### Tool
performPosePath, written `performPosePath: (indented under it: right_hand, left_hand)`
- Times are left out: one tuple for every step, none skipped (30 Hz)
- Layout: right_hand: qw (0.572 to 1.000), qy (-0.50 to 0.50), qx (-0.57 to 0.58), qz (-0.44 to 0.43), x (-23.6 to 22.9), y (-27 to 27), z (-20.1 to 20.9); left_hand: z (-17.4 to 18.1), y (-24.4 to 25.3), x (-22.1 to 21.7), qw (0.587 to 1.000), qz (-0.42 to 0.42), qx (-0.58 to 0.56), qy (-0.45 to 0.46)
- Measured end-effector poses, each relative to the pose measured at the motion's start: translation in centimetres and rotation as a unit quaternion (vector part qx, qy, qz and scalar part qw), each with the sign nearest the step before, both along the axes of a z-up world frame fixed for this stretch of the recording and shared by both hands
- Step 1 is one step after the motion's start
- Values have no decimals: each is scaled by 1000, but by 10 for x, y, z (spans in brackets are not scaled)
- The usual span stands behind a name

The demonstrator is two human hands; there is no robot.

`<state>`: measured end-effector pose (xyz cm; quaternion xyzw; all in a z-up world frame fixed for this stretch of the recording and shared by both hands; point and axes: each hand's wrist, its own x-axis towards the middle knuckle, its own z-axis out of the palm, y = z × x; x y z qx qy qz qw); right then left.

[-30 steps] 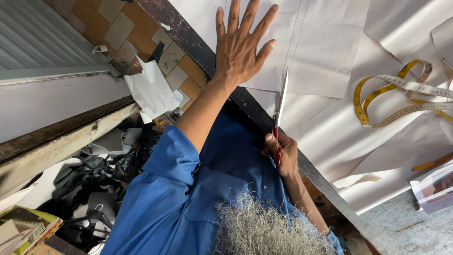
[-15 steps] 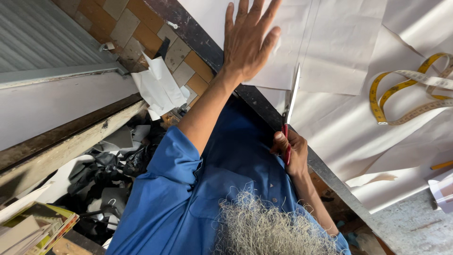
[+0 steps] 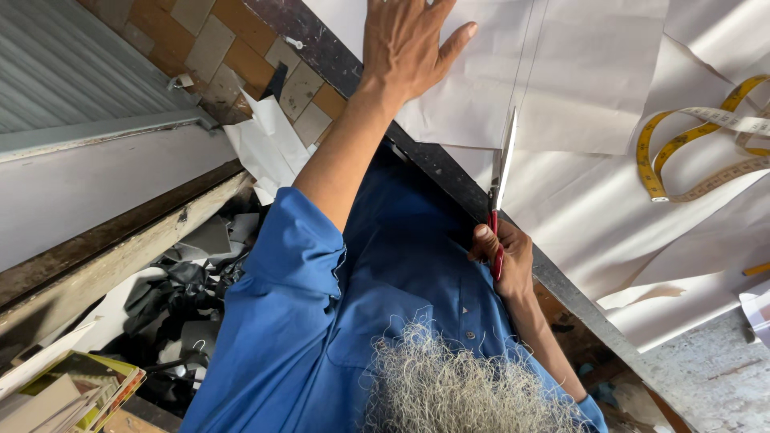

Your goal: The person cuts a large piece of white fabric using red-handled scissors. They then use a pencil and a yellow measuring tape to mark lines on the fabric, referencing a printed image of a garment. The person continues to cut the fabric along the marked lines.

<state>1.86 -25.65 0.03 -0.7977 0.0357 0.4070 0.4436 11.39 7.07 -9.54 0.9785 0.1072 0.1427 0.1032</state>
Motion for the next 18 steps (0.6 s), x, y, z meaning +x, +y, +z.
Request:
performPosePath:
  right_hand:
    - [1000,0,-2,3,0,0,1]
    - [1000,-2,-7,3,1,0,3]
    - [1000,-5,-11,2,1,2,3]
    - [1000,-8,-14,2,3,3,3]
    - [1000,-5,-11,-2,2,4,4]
    - [1000,-3,-7,-6,1,5,4]
    - [1000,-1,-3,-9,1,6,3]
    - [1000,-1,-11,-8,1,7,4]
    - [1000,-3,-19,-6,3,8,4]
    - [1000,-4,-26,-3,4,9,4]
    - [1000,-4,-31,-5,5,10,4]
    - [999,-4,-35,-6,5,11,4]
    - [999,-4,-40,-8,6,12,4]
    - [999,-4,-43,-7,6,12,4]
    - [999,-4,-46,-7,6,12,4]
    - [999,-4,-49,-6,6,12,4]
    - [999,-4,-52,-5,5,11,4]
    - [999,-3,-54,-4,4,10,4]
  left_hand:
    - [2,1,-2,1000,0,0,7]
    - [3,1,-3,1000,0,1,15]
    - [5,3,-3,1000,0,3,22]
    - [5,5,-3,1000,-1,1,13]
    - [5,4,-4,1000,-3,-3,7]
    - [4,4,-4,1000,-5,-6,1]
    - [3,3,-4,1000,-9,-11,-7]
    - [3,2,-5,1000,-13,-15,-16]
    - [4,2,-4,999,-15,-19,-25]
    - [4,2,-4,999,-14,-24,-20]
    - [5,3,-4,999,-14,-28,-15]
    - [6,3,-4,999,-13,-33,-9]
    - [7,3,-4,999,-13,-33,-3]
    - [8,4,-4,999,-13,-33,2]
    - [8,4,-3,999,-13,-34,8]
    - [9,4,-3,999,-12,-37,17]
    - [9,3,-3,999,-11,-41,26]
    - [8,2,-3,998,-9,-45,36]
